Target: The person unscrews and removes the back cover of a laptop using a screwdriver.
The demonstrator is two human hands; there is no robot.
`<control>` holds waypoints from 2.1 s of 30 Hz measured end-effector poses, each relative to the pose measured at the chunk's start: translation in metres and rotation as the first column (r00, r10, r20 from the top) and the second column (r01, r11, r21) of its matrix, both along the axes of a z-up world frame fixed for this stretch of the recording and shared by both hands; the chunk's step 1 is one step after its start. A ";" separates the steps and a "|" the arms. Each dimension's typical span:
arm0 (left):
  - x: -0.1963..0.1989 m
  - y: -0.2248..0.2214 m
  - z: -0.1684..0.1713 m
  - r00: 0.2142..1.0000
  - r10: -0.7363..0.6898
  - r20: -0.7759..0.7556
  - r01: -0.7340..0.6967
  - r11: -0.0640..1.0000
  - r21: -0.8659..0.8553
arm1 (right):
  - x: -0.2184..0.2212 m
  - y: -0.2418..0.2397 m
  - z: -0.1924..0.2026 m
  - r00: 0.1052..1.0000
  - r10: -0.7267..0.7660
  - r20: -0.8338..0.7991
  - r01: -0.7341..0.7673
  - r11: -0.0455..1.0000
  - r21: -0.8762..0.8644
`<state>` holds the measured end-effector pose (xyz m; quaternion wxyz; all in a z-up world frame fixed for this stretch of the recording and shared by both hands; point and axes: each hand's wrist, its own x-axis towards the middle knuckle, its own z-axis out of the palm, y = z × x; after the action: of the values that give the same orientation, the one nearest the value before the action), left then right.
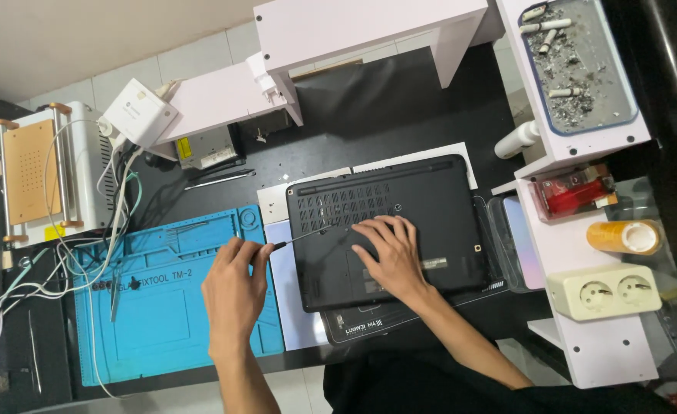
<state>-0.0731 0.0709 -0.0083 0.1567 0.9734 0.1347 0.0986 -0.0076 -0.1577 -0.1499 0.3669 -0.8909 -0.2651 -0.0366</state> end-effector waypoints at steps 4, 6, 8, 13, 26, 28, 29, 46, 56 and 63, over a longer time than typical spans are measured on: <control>-0.025 -0.008 -0.054 0.988 0.126 0.090 -0.111 0.981 -0.160 | 0.016 0.017 -0.002 0.999 -0.025 0.022 0.025 1.000 0.017; -0.038 -0.020 -0.089 0.938 0.295 0.182 -0.206 0.896 -0.392 | 0.020 0.023 -0.010 0.999 0.001 0.054 -0.003 0.999 0.033; -0.041 -0.040 -0.114 0.910 0.370 0.189 -0.228 0.825 -0.518 | 0.024 0.027 -0.007 0.998 0.010 0.062 -0.013 0.999 0.033; -0.053 -0.081 -0.154 0.842 0.513 0.166 -0.243 0.636 -0.732 | 0.027 0.027 -0.005 0.999 0.042 0.014 -0.042 0.998 0.038; -0.046 -0.082 -0.172 0.825 0.456 0.335 -0.186 0.778 -0.600 | 0.056 -0.024 -0.062 0.740 0.372 -0.560 0.298 0.565 0.769; -0.048 -0.084 -0.177 0.830 0.427 0.358 -0.170 0.807 -0.566 | 0.058 -0.030 -0.070 0.720 0.413 -0.558 0.332 0.501 0.799; -0.047 -0.083 -0.181 0.831 0.398 0.388 -0.153 0.835 -0.528 | 0.060 -0.031 -0.072 0.706 0.464 -0.535 0.340 0.441 0.831; -0.049 -0.082 -0.181 0.846 0.275 0.457 -0.060 0.900 -0.431 | 0.058 -0.030 -0.062 0.685 0.497 -0.532 0.309 0.463 0.831; -0.047 -0.082 -0.181 0.848 0.288 0.444 -0.082 0.900 -0.427 | 0.058 -0.029 -0.061 0.665 0.474 -0.577 0.328 0.509 0.796; -0.048 -0.082 -0.178 0.847 0.290 0.447 -0.080 0.899 -0.431 | 0.056 -0.026 -0.049 0.690 0.438 -0.576 0.282 0.570 0.772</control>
<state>-0.1207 -0.0114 -0.1866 0.3694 0.8439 0.2017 0.3328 0.0481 -0.1840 -0.1989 0.8077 -0.5409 -0.0946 0.2147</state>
